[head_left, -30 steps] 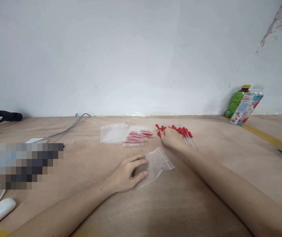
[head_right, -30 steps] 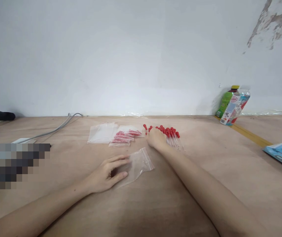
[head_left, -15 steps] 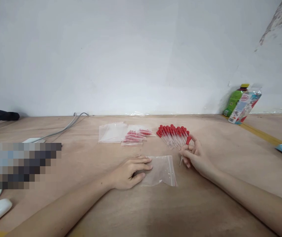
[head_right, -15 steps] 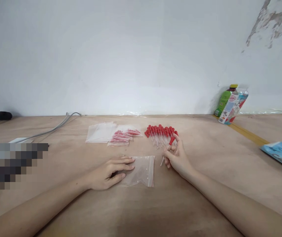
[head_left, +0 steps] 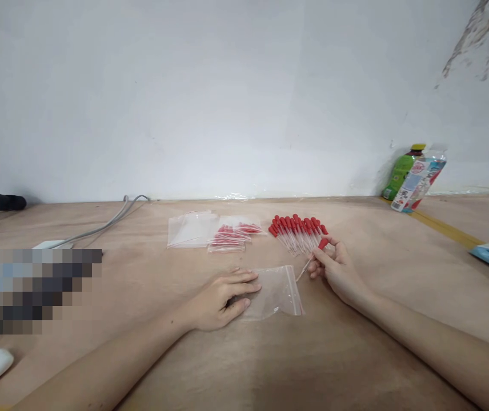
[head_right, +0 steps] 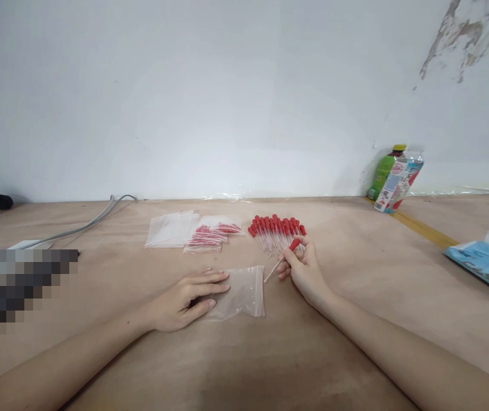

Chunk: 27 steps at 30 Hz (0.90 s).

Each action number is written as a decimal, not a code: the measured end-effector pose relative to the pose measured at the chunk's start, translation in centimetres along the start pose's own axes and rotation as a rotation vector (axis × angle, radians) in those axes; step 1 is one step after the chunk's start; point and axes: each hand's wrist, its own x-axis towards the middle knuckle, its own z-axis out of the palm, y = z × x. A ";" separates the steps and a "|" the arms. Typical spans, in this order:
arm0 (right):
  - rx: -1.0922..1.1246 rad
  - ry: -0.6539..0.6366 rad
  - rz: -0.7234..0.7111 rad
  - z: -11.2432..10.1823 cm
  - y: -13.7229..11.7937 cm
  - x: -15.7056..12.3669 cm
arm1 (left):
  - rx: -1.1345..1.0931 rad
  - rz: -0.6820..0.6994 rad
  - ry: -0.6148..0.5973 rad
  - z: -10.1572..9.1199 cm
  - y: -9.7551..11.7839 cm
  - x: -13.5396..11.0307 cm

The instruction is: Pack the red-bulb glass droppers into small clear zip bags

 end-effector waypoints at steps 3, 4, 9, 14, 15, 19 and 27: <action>0.028 0.000 0.025 0.2 -0.1 -0.4 | 0.010 -0.022 0.002 0.0 0.1 0.0; 0.044 0.001 0.036 0.3 -0.2 -0.6 | 0.010 -0.029 0.003 0.0 0.2 0.0; 0.125 0.009 0.077 0.7 -0.1 -1.2 | 0.012 -0.065 0.013 0.0 0.2 -0.1; 0.152 -0.151 0.093 0.9 0.0 -2.0 | 0.013 -0.107 0.053 0.1 0.2 0.0; 0.141 -0.214 0.105 0.9 -0.1 -2.2 | 0.009 -0.108 0.064 0.1 0.3 0.0; 0.049 -0.519 0.164 0.7 -0.6 -2.6 | 0.000 -0.108 0.101 0.0 0.4 0.1; 0.011 -0.708 0.199 0.5 -1.1 -1.9 | 0.001 -0.091 0.094 -0.1 0.6 0.1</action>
